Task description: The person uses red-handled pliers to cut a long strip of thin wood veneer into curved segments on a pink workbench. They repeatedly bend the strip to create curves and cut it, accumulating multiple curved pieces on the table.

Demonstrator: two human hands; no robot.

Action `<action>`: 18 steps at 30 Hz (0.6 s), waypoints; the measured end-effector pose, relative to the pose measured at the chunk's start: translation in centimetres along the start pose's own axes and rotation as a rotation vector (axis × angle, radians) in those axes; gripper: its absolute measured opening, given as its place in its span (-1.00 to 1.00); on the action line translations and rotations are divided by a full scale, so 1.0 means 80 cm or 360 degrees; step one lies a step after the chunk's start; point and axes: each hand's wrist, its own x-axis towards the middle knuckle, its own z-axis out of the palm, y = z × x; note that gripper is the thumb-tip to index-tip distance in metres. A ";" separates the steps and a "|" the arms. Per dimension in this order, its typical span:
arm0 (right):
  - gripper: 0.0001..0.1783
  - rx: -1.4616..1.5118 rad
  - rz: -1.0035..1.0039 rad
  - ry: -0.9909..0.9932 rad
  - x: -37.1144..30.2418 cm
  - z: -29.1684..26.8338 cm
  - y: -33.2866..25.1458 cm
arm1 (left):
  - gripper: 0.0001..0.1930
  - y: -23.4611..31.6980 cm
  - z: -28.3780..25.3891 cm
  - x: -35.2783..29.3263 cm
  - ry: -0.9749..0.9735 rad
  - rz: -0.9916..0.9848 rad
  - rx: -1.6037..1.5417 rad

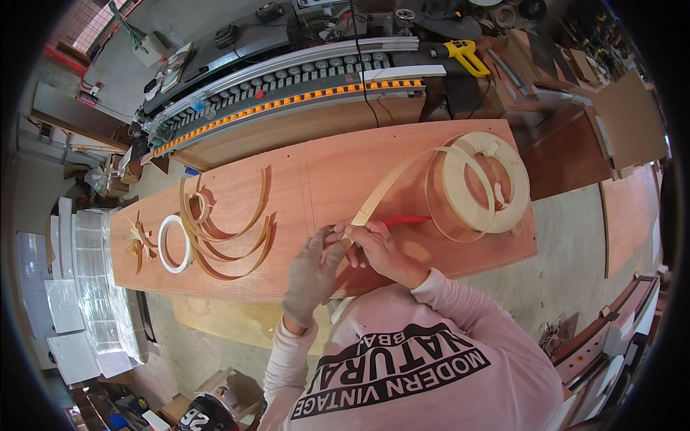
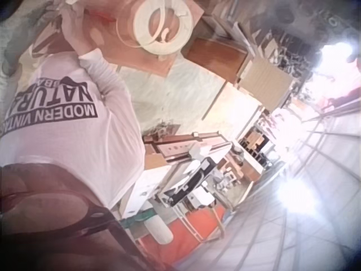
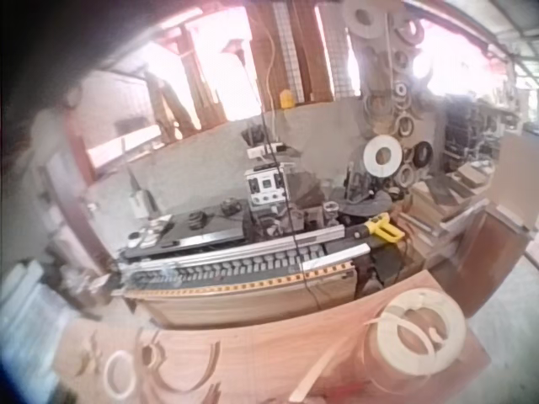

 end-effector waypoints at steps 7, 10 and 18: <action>-0.66 0.0009 0.0059 0.0014 -0.006 -0.016 0.008 | -0.67 0.016 -0.003 0.004 -0.0420 -0.0667 -0.0603; -0.66 -0.0081 0.0118 0.0066 -0.003 -0.012 -0.003 | -0.67 0.005 0.002 -0.005 -0.0309 -0.0630 -0.0777; -0.70 -0.0244 0.0214 0.0191 -0.003 -0.024 -0.014 | -0.70 -0.020 -0.013 -0.014 -0.0419 -0.0208 -0.0364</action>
